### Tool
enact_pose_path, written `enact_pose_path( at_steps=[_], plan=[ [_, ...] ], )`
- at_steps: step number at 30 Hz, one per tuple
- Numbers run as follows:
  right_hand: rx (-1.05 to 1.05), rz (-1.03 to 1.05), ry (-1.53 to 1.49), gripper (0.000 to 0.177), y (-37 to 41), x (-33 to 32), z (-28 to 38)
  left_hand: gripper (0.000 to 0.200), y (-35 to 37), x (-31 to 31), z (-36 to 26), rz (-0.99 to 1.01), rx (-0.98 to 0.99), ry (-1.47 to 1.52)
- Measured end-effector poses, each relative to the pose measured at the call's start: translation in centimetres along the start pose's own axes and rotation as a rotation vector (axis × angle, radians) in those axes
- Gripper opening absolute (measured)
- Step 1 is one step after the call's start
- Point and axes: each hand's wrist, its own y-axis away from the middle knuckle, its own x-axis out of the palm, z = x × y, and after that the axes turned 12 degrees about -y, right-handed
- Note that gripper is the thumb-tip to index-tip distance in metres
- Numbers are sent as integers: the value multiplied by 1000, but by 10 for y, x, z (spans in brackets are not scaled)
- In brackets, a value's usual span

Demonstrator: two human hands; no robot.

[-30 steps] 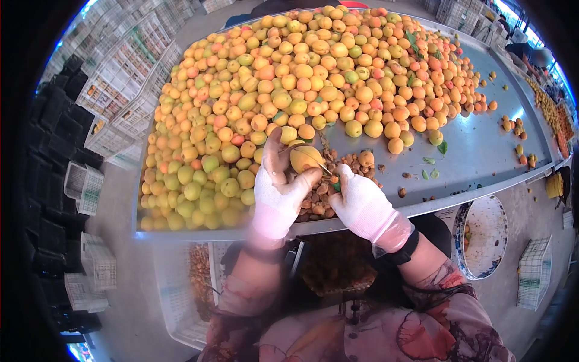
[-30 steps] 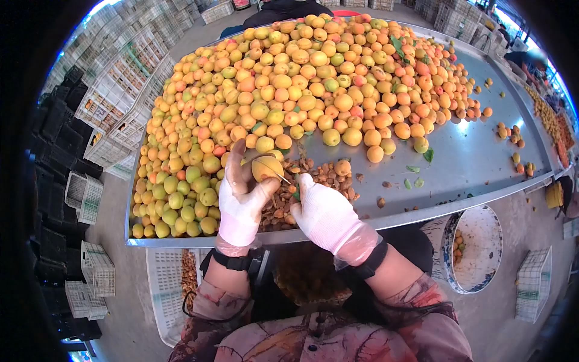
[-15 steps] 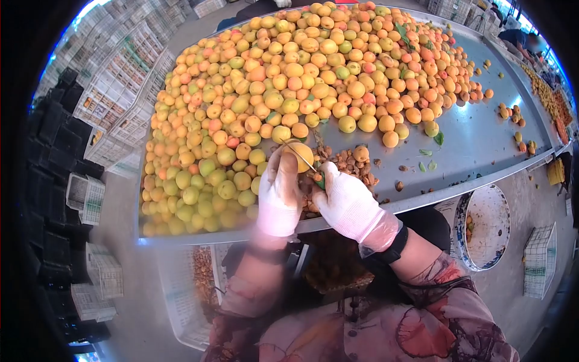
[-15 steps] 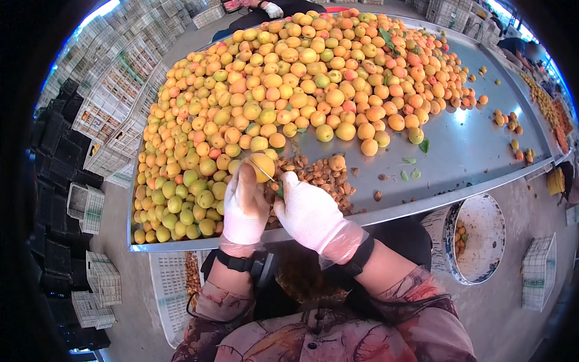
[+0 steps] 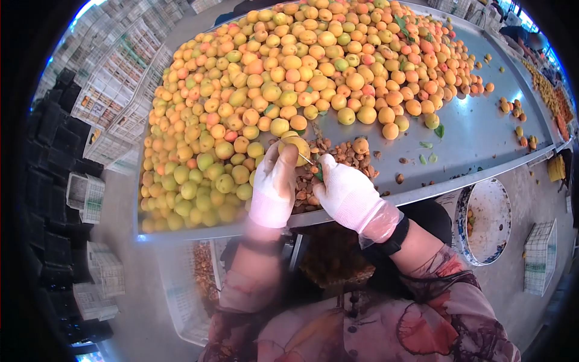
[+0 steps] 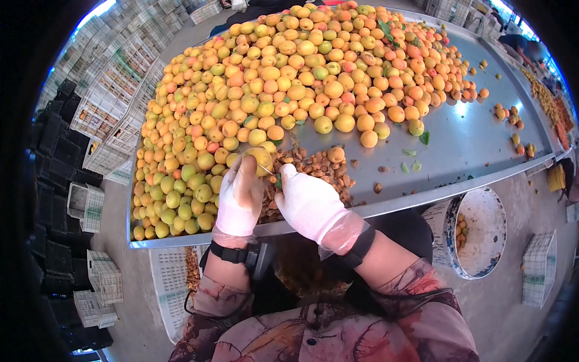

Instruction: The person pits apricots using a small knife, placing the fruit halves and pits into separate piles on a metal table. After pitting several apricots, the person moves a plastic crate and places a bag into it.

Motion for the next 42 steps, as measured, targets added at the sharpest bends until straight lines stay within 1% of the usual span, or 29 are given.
enact_pose_path(
  at_steps=[1, 3, 4, 5, 7, 8, 10, 11, 12, 13, 14, 15, 16, 20, 22, 26, 29, 30, 31, 32, 33, 34, 35, 36, 37, 38, 39, 41, 42],
  plan=[
    [-3, -1, 2, 27, 0, -1, 1, 27, 1, -2, -5, -34, 140, -310],
    [-5, 5, 4, 26, 1, 0, 2, 25, 1, 12, 21, -122, 131, -315],
    [-19, 14, 52, 26, 0, 0, 2, 42, -3, 13, 17, -210, 131, -321],
    [-32, 22, 100, 26, 0, 0, 2, 42, -4, 12, 11, -209, 131, -322],
    [-43, 10, 101, 26, 0, 1, 0, 44, -5, 8, -8, -109, -174, 739],
    [-55, -2, 102, 26, -1, 2, 0, 44, -7, 7, -6, -109, -173, 735],
    [-66, -10, 91, 26, 0, 0, -2, 48, -10, 4, -1, -53, -390, 1066],
    [-76, -18, 85, 27, -1, -1, -2, 48, -10, 2, 2, -52, -389, 1066],
    [-77, -18, 86, 27, -1, -1, -2, 33, -8, -1, 4, -96, -152, 478],
    [-68, -10, 92, 27, -2, -1, -1, 38, -7, -2, 6, -131, 83, -112],
    [-59, 0, 98, 27, -2, 0, -1, 38, -8, 0, 5, -130, 82, -113],
    [-58, 2, 97, 27, -1, -1, -1, 32, -9, 3, 3, -171, 33, 124],
    [-69, -1, 101, 28, -1, -2, -2, 46, -9, 6, 2, -211, -15, 359],
    [-66, 25, 136, 29, 0, -5, -3, 43, -5, 11, 11, -235, 2, 119],
    [-56, 37, 145, 28, -1, -4, -4, 44, -4, 13, 18, -133, -127, 244],
    [22, 116, 176, 20, 1, -14, 3, 44, -3, 17, 16, -169, -221, 356],
    [34, 180, 195, 21, 7, -12, -13, 41, -18, 2, 23, -508, -256, 971],
    [33, 171, 193, 21, 7, -11, -13, 38, -20, -5, 31, -442, -167, 756],
    [-11, 63, 89, 21, 7, -10, -12, 34, -20, -11, 29, -382, -81, 542],
    [-52, -40, -13, 21, 7, -9, -12, 34, -17, -9, 25, -384, -82, 544],
    [-50, -35, -7, 21, 3, -8, -13, 30, -12, -2, 19, -293, -185, 789],
    [-82, -150, -293, 22, -3, -8, -15, 26, -8, 4, 11, -194, -291, 1033],
    [-109, -270, -582, 23, -8, -6, -17, 26, -4, 10, 9, -192, -300, 1038],
    [-160, -291, -967, 23, -15, 5, -22, 26, -2, 15, 8, -236, 12, 381],
    [-154, -296, -964, 23, -18, 3, -18, 25, 1, 19, 6, -258, 316, -282],
    [-210, -368, -810, 25, -19, -2, -12, 32, 7, 13, -15, -63, 58, 18],
    [-264, -436, -652, 26, -20, -4, -8, 32, 6, 14, -19, -59, 59, 23],
    [-256, -473, -628, 27, -23, 6, -6, 18, 7, 17, -21, 110, -231, 151],
    [-238, -477, -644, 27, -24, 10, -7, 21, 8, 23, -20, 44, -383, 508]
  ],
)
